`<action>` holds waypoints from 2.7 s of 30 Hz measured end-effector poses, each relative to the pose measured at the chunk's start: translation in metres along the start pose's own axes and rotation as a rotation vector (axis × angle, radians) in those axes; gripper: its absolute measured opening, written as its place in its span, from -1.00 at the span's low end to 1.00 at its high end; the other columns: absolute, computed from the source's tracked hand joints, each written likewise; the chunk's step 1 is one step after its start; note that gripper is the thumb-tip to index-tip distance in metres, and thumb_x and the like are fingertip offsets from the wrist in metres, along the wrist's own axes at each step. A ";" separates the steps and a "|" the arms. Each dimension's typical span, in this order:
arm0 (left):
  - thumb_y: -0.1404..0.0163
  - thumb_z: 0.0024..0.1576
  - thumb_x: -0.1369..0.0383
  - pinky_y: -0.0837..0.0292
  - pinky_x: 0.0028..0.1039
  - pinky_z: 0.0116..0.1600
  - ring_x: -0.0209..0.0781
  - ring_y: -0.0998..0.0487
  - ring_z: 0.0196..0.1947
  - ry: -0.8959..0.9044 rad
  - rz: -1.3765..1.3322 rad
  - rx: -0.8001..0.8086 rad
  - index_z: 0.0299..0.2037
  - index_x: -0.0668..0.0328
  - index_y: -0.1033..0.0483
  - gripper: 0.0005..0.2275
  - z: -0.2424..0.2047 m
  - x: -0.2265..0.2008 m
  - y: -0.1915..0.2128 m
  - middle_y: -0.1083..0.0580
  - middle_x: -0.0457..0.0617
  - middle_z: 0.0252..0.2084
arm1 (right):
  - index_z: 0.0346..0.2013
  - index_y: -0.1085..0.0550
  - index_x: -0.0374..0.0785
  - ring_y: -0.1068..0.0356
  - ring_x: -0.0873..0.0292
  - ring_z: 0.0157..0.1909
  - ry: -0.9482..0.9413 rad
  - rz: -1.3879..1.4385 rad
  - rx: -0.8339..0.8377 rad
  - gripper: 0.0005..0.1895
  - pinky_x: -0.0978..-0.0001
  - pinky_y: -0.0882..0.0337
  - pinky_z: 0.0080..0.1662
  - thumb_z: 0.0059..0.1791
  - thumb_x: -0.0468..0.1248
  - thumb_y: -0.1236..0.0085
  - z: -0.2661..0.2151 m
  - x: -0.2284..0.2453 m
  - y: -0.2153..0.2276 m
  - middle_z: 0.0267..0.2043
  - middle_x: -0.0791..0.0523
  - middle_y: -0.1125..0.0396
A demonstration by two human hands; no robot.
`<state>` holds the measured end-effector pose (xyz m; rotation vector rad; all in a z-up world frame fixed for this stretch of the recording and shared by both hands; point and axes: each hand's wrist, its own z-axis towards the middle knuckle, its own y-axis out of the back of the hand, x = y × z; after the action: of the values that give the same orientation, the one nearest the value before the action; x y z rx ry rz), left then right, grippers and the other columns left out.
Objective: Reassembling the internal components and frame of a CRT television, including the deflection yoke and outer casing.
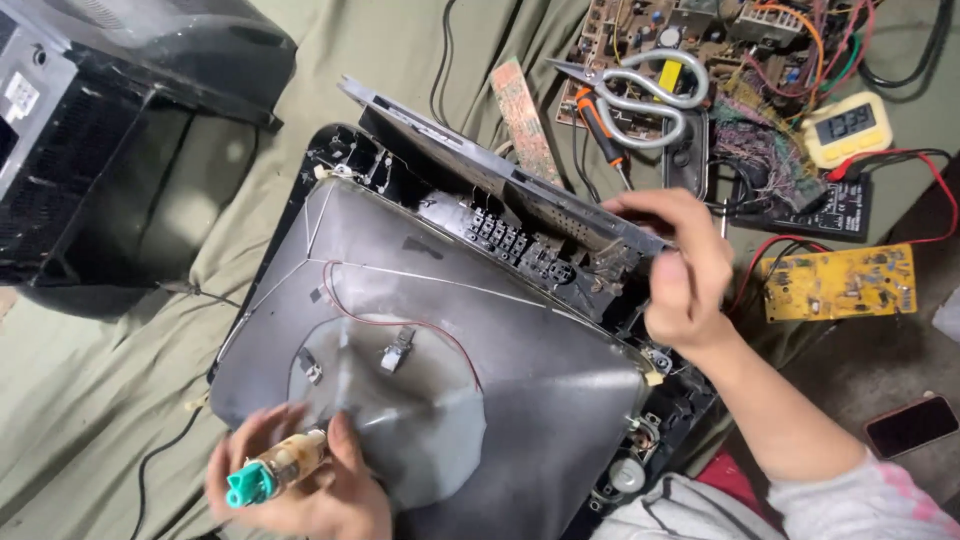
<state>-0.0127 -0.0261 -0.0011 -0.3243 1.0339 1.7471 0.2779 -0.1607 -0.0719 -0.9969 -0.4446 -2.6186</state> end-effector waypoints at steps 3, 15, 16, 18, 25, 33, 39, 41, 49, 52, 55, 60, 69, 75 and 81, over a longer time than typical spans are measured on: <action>-0.11 0.12 0.33 -0.32 -0.16 0.23 0.26 -0.40 0.02 -0.257 0.346 -0.005 0.15 0.64 0.01 -0.39 -0.004 0.052 0.010 -0.27 0.42 0.04 | -0.03 -0.45 -0.59 -0.44 -0.17 -0.04 -0.002 -0.130 -0.041 -0.57 0.13 -0.47 -0.01 0.17 -0.20 0.20 -0.030 -0.002 0.019 -0.06 -0.19 -0.42; -0.16 0.21 0.45 -0.57 -0.30 0.19 -0.16 -0.51 0.00 -0.753 0.032 0.360 -0.14 -0.03 -0.70 -0.88 -0.046 -0.008 -0.043 -0.23 0.09 0.18 | 0.01 -0.50 -0.12 -0.48 -0.05 -0.11 -0.790 -0.915 0.519 -0.47 -0.17 -0.39 -0.22 -0.02 0.18 -0.25 -0.094 -0.053 0.098 -0.19 0.20 -0.41; -0.14 0.20 0.50 -0.61 -0.27 0.18 -0.08 -0.56 -0.03 -0.715 -0.002 0.450 -0.13 0.06 -0.70 -0.87 -0.043 -0.008 -0.042 -0.20 0.13 0.19 | -0.02 -0.49 -0.12 -0.48 -0.07 -0.17 -0.790 -0.929 0.496 -0.48 -0.15 -0.38 -0.28 -0.05 0.16 -0.33 -0.096 -0.056 0.095 -0.25 0.22 -0.39; -0.15 0.20 0.52 -0.62 -0.25 0.15 -0.06 -0.59 -0.04 -0.684 -0.021 0.511 -0.11 0.10 -0.69 -0.87 -0.035 -0.013 -0.041 -0.20 0.15 0.21 | -0.10 -0.51 -0.15 -0.49 -0.03 -0.19 -0.832 -0.911 0.540 -0.56 -0.09 -0.42 -0.25 -0.04 0.09 -0.33 -0.089 -0.057 0.094 -0.24 0.19 -0.43; -0.18 0.21 0.45 -0.58 -0.23 0.13 -0.03 -0.62 0.05 -0.677 0.021 0.754 -0.01 0.21 -0.56 -0.82 0.019 -0.045 -0.043 -0.29 0.30 0.29 | -0.02 -0.59 -0.35 -0.50 0.07 -0.13 -0.645 -0.590 0.305 -0.84 0.25 -0.40 -0.03 0.16 -0.33 -0.17 -0.081 -0.023 0.113 -0.09 0.01 -0.52; -0.08 0.24 0.46 -0.43 -0.02 0.18 0.27 -0.47 0.10 -0.629 0.024 0.880 -0.07 0.34 -0.45 -0.86 0.031 -0.039 -0.091 -0.33 0.36 0.27 | -0.06 -0.51 -0.55 -0.49 -0.02 -0.23 -0.233 -0.348 0.011 -0.71 0.15 -0.53 -0.05 -0.03 -0.64 -0.38 -0.142 0.020 0.142 -0.18 -0.18 -0.45; -0.06 0.26 0.52 -0.40 -0.02 0.30 0.14 -0.53 0.14 -0.712 0.088 0.673 -0.20 0.24 -0.53 -0.99 0.028 -0.035 -0.105 -0.44 0.22 0.19 | -0.18 -0.53 -0.45 -0.48 0.10 -0.35 -0.140 -0.081 0.317 -0.75 0.34 -0.58 -0.19 -0.13 -0.41 -0.28 -0.085 0.040 0.069 -0.29 -0.07 -0.45; -0.09 0.25 0.52 -0.42 -0.02 0.29 0.13 -0.54 0.15 -0.701 0.080 0.664 -0.21 0.25 -0.54 -0.99 0.030 -0.035 -0.104 -0.45 0.23 0.17 | -0.15 -0.51 -0.48 -0.50 0.07 -0.27 -0.057 -0.109 0.321 -0.76 0.29 -0.63 -0.10 -0.06 -0.38 -0.22 -0.069 0.036 0.043 -0.20 -0.12 -0.43; 0.13 0.34 0.55 -0.37 -0.02 0.35 0.24 -0.47 0.22 -0.693 0.035 0.863 -0.12 0.37 -0.45 -0.91 0.035 -0.029 -0.101 -0.36 0.39 0.24 | -0.21 -0.57 -0.44 -0.57 0.10 -0.15 0.065 -0.394 0.414 -0.92 0.32 -0.48 -0.08 0.01 -0.46 -0.23 -0.040 0.030 -0.006 -0.16 0.01 -0.54; 0.06 0.32 0.55 -0.39 0.00 0.35 0.26 -0.46 0.23 -0.672 0.017 0.879 -0.12 0.39 -0.46 -0.94 0.035 -0.026 -0.101 -0.36 0.40 0.23 | -0.10 -0.59 -0.26 -0.55 0.29 -0.17 -0.010 -0.535 0.483 -0.86 0.47 -0.38 -0.09 0.06 -0.33 -0.22 -0.041 0.029 -0.008 -0.09 0.17 -0.55; 0.06 0.32 0.56 -0.41 -0.03 0.34 0.22 -0.48 0.21 -0.663 0.010 0.878 -0.15 0.38 -0.48 -0.94 0.036 -0.025 -0.101 -0.39 0.36 0.21 | -0.08 -0.57 -0.38 -0.55 0.16 -0.14 -0.074 -0.396 0.512 -0.81 0.34 -0.50 0.03 0.02 -0.41 -0.24 -0.039 0.027 -0.014 -0.08 0.06 -0.54; 0.07 0.33 0.56 -0.39 -0.01 0.35 0.25 -0.48 0.21 -0.643 -0.025 0.895 -0.15 0.41 -0.49 -0.92 0.037 -0.021 -0.101 -0.40 0.36 0.19 | -0.08 -0.59 -0.31 -0.55 0.28 -0.12 -0.094 -0.459 0.535 -0.82 0.42 -0.50 -0.06 0.03 -0.37 -0.23 -0.038 0.024 -0.018 -0.06 0.13 -0.55; 0.11 0.37 0.53 -0.35 -0.02 0.39 0.24 -0.50 0.23 -0.661 -0.185 1.018 -0.08 0.48 -0.54 -0.84 0.039 -0.018 -0.097 -0.51 0.37 0.14 | -0.16 -0.57 -0.33 -0.54 0.28 -0.23 -0.022 -0.509 0.578 -0.86 0.51 -0.48 -0.16 0.04 -0.33 -0.17 -0.041 0.022 -0.013 -0.13 0.12 -0.54; 0.01 0.39 0.50 -0.48 -0.33 0.37 -0.09 -0.63 0.13 -0.825 -0.199 0.897 -0.08 0.24 -0.57 -0.92 0.022 -0.001 -0.105 -0.61 0.04 0.03 | -0.13 -0.60 -0.20 -0.52 0.31 -0.21 -0.021 -0.583 0.584 -0.84 0.59 -0.31 -0.18 0.05 -0.23 -0.17 -0.043 0.018 -0.013 -0.12 0.24 -0.53; -0.01 0.38 0.51 -0.54 -0.36 0.33 -0.12 -0.64 0.13 -0.823 -0.188 0.871 -0.07 0.22 -0.58 -0.93 0.013 0.006 -0.106 -0.61 0.01 0.02 | -0.07 -0.53 -0.31 -0.50 0.32 -0.24 -0.074 -0.527 0.697 -0.80 0.54 -0.39 -0.11 0.06 -0.27 -0.13 -0.032 0.018 -0.017 -0.11 0.25 -0.52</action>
<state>0.0801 -0.0022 -0.0495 0.7622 0.9760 0.9498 0.2395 -0.1606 -0.0856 -0.7979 -1.6857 -2.4874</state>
